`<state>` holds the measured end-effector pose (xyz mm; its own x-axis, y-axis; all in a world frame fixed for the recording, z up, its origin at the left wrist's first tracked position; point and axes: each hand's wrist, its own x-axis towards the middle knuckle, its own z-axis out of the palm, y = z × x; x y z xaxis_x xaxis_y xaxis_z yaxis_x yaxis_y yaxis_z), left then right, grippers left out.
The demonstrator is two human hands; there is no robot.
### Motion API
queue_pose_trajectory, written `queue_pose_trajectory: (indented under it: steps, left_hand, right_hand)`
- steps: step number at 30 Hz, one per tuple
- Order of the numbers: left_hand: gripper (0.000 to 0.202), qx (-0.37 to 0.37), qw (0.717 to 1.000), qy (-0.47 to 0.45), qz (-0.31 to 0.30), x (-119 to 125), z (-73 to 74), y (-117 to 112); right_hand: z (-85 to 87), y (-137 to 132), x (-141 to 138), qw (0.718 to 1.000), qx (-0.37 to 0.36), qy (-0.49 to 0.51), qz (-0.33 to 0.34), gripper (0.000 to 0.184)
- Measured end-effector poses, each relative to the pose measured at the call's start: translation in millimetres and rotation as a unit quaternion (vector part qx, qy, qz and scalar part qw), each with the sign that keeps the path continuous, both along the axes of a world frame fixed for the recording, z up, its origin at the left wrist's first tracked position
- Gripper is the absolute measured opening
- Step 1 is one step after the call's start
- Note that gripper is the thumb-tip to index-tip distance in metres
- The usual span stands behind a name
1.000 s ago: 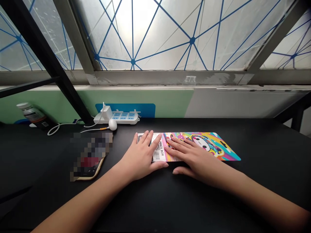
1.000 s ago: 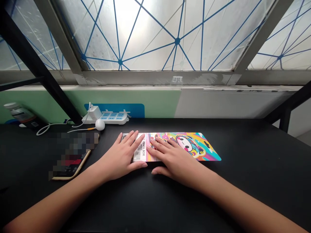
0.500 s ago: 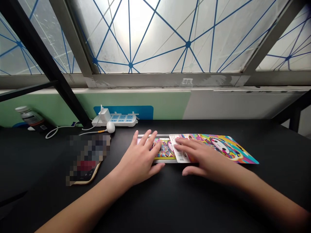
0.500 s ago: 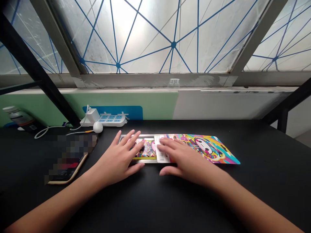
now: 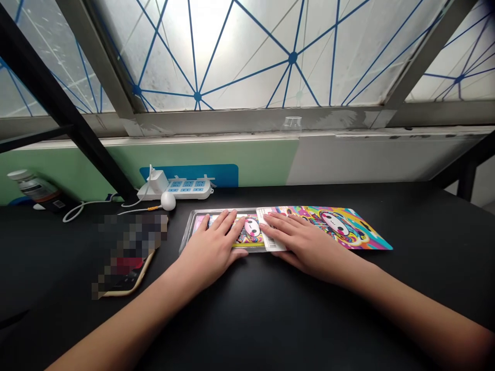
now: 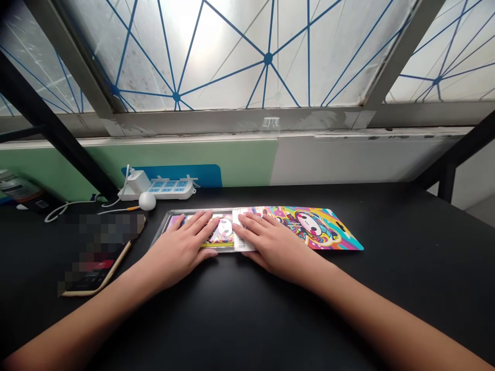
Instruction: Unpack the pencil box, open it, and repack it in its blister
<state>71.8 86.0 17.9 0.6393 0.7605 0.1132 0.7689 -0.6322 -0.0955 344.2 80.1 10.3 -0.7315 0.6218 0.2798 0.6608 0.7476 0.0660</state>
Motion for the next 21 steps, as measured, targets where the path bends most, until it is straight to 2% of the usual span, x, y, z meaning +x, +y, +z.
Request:
queue_pose_trajectory:
  steps: [4, 8, 14, 16, 21]
  left_hand:
    - [0.061, -0.008, 1.0, 0.006, 0.025, -12, 6.6, 5]
    - [0.068, -0.018, 0.999, -0.011, 0.034, -21, 9.3, 9]
    - [0.078, -0.058, 0.997, 0.0, 0.049, -22, 13.9, 11]
    - [0.077, -0.075, 0.996, -0.006, 0.056, -23, 15.3, 13]
    - [0.06, -0.08, 0.994, -0.023, 0.075, -25, 13.3, 19]
  right_hand:
    - [3.7, 5, 16, 1.0, -0.001, -0.016, -0.011, 0.056]
    - [2.9, 10, 20, 0.999, -0.022, -0.017, -0.025, 0.058]
    - [-1.9, 14, 35, 0.996, -0.067, 0.032, -0.049, 0.06]
    - [-2.4, 16, 43, 0.996, -0.056, 0.035, -0.058, 0.063]
    - [6.7, 21, 57, 0.996, 0.037, 0.027, -0.071, 0.064]
